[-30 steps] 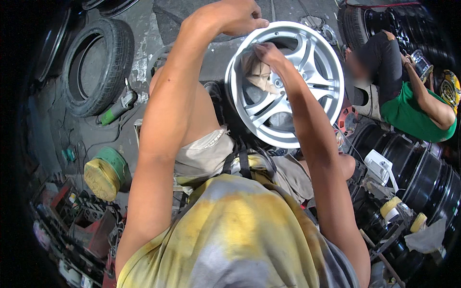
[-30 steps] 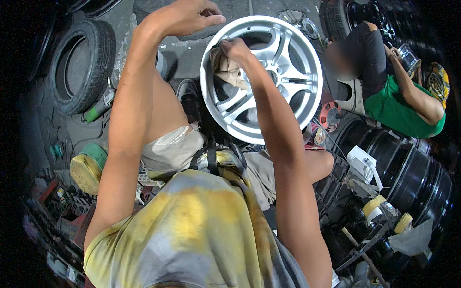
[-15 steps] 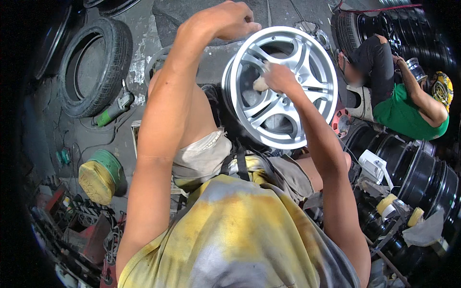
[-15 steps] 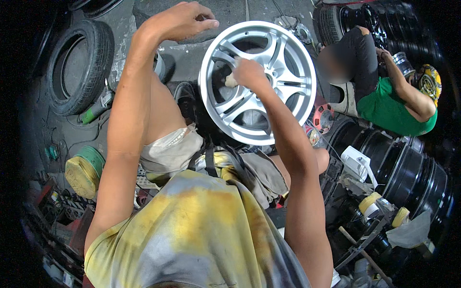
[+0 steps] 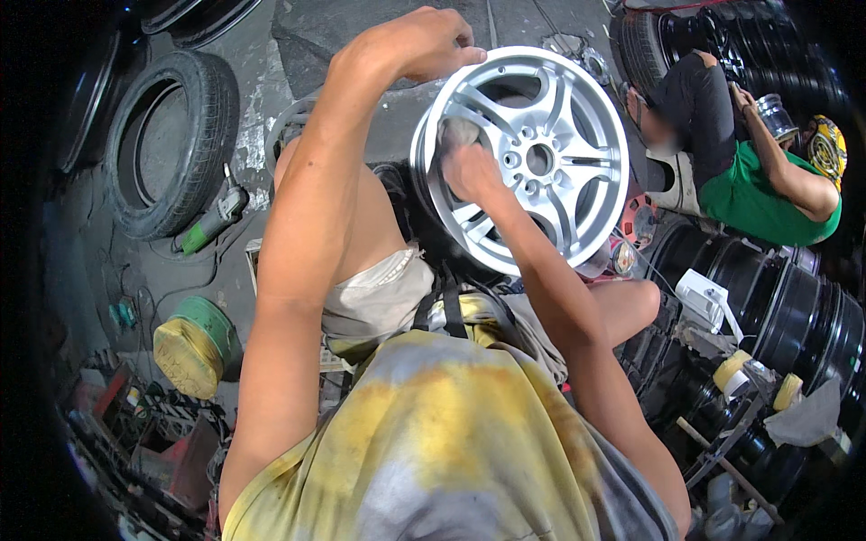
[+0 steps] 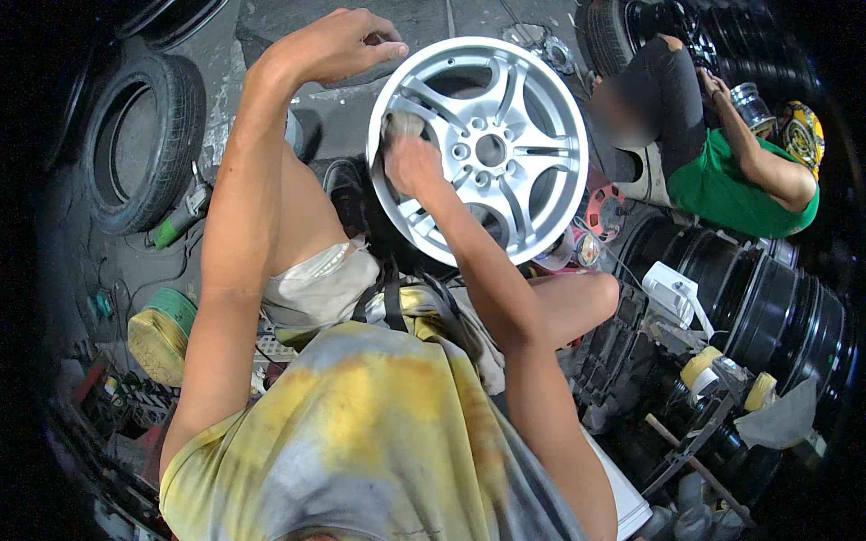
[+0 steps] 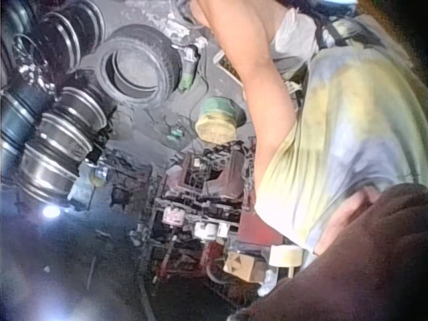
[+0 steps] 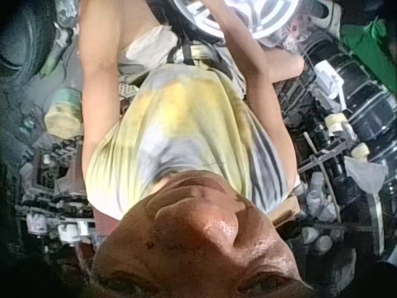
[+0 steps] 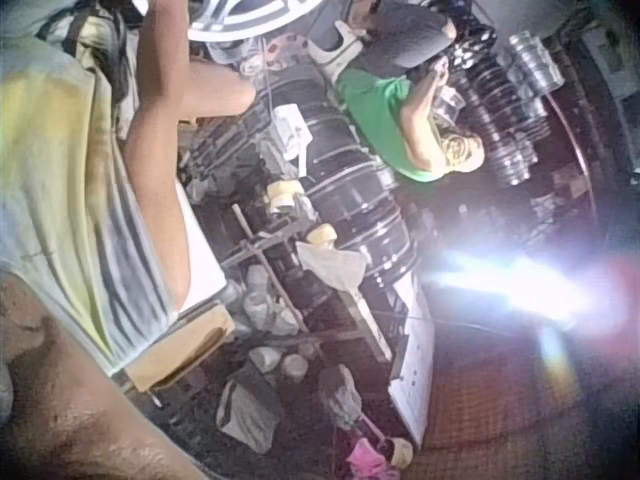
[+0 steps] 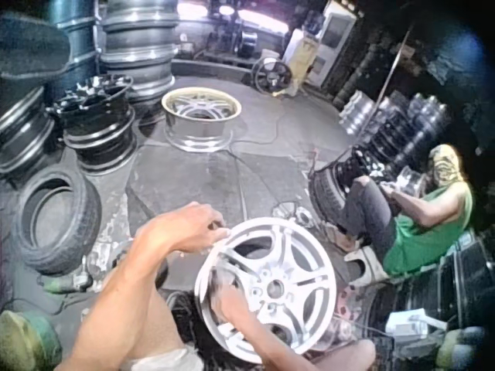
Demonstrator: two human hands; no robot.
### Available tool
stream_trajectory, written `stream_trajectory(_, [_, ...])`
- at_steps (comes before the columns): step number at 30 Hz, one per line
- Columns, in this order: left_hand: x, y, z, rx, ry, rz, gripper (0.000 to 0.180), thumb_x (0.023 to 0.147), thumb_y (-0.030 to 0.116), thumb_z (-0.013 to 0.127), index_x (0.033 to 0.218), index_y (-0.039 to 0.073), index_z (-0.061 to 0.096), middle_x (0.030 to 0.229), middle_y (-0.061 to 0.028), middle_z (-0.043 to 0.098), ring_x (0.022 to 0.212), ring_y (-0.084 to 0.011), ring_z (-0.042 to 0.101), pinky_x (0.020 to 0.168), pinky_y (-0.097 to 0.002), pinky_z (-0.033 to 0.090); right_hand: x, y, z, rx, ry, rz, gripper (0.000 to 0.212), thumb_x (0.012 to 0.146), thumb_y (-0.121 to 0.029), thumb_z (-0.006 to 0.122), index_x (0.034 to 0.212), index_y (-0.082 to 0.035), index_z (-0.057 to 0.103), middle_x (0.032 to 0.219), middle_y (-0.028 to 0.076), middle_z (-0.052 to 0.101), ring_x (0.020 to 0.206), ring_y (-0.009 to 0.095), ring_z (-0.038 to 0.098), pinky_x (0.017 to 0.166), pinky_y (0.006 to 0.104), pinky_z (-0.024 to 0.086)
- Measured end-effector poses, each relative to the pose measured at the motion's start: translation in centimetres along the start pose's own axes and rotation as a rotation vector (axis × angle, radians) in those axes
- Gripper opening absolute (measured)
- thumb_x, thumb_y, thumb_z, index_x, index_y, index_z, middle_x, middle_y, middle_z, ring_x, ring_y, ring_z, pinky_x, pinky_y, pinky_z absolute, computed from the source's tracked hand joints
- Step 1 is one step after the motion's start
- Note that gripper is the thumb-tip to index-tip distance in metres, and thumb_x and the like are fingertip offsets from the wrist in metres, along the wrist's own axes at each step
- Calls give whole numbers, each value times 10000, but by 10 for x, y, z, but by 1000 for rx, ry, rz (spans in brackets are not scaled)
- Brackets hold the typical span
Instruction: The person sits on the floor and wipes a silver car rim with a cloth. They rotate the rim to clean different sections, including the spokes and the outer edge, while another person works on a tire in the background.
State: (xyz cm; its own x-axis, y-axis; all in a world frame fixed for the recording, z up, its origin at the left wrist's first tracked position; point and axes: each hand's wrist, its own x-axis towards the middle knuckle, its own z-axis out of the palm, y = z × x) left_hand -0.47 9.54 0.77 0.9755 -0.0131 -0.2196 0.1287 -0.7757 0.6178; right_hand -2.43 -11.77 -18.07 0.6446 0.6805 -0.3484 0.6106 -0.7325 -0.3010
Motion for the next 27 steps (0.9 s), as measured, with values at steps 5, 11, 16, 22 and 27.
stream_trajectory(5, [6, -16, 22, 47, 106, 124, 431, 969, 394, 644, 1151, 17, 745, 1006, -210, 752, 850, -314, 732, 747, -401, 589, -38, 26, -20, 164, 94, -117, 253, 930, -242, 577, 1104, -85, 672, 1026, 275, 688, 866, 460, 695, 799, 553, 560])
stream_trajectory(11, [1, -14, 21, 28, 103, 40, 442, 965, 401, 649, 1193, 32, 732, 1071, -205, 747, 930, -324, 729, 763, -419, 595, -3, 44, -25, -115, 538, -7, 257, 937, -228, 610, 1106, -47, 681, 1083, 215, 569, 1050, 402, 589, 859, 511, 514])
stream_trajectory(16, [-5, -24, 7, 53, 39, 41, 458, 972, 425, 637, 1192, 36, 734, 1080, -201, 745, 936, -322, 727, 849, -424, 581, -69, 116, -17, 59, 196, 327, 267, 952, -196, 557, 1145, -45, 663, 1196, 257, 615, 1192, 389, 576, 903, 484, 504])
stream_trajectory(22, [-3, -68, 12, 76, 166, 69, 472, 979, 436, 626, 1197, 31, 731, 1068, -208, 743, 952, -344, 720, 855, -429, 573, -129, 128, -70, -130, 475, 103, 270, 875, -194, 626, 1040, 13, 677, 1046, 206, 586, 988, 383, 568, 895, 483, 473])
stream_trajectory(27, [-4, -46, 36, 239, -20, -4, 486, 996, 452, 592, 1185, 24, 727, 1039, -219, 735, 976, -401, 702, 910, -475, 548, -133, 118, -108, -163, 781, 173, 242, 831, -190, 648, 896, 40, 688, 1008, 207, 541, 933, 369, 513, 853, 468, 421])
